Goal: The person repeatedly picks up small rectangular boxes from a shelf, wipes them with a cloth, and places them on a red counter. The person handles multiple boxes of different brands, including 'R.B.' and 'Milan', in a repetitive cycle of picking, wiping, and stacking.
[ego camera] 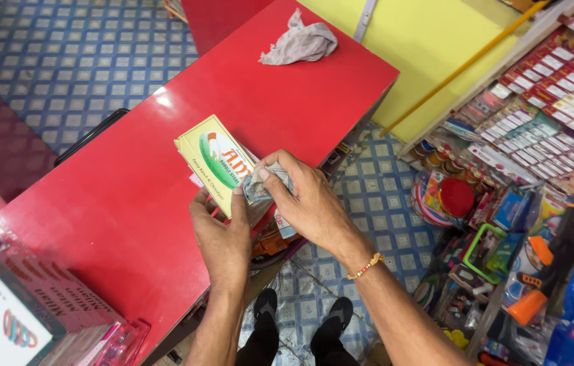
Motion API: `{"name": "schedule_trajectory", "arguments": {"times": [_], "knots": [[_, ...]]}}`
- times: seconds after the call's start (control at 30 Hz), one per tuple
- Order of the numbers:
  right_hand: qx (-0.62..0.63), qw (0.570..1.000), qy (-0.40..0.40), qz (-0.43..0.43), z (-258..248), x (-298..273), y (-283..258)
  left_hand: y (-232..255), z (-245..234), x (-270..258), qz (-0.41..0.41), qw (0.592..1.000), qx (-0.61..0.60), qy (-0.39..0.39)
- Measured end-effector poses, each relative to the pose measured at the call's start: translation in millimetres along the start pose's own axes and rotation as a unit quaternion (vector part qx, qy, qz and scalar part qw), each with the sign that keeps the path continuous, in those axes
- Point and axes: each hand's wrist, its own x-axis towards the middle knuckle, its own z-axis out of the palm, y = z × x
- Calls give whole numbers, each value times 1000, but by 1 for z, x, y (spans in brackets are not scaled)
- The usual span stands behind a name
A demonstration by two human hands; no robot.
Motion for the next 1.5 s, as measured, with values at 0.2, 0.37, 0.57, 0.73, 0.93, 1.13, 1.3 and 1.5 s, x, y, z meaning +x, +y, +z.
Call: {"name": "schedule_trajectory", "arguments": {"times": [0.2, 0.37, 0.57, 0.73, 0.93, 1.13, 1.3, 1.5], "knots": [[19, 999, -5, -42, -3, -6, 1, 25, 0, -12, -28, 991, -125, 31], [144, 982, 63, -108, -17, -24, 16, 59, 2, -46, 3, 991, -104, -82], [201, 966, 157, 52, -53, -74, 22, 74, 23, -54, -107, 894, -288, -327], [75, 961, 257, -71, -72, -113, 12, 81, 42, -59, -46, 785, -305, -538], [64, 926, 287, 239, -84, -150, 0, 87, 67, -66, -159, 774, -158, -592], [36, 867, 462, 186, -97, -180, -12, 67, 98, -83, -210, 677, -218, -671], [-290, 884, 367, 24, -68, -181, -19, 51, 102, -113, -470, 566, -319, -597], [-290, 894, 335, 72, -101, -188, 0, 42, 113, -124, -468, 541, -271, -644]]}}
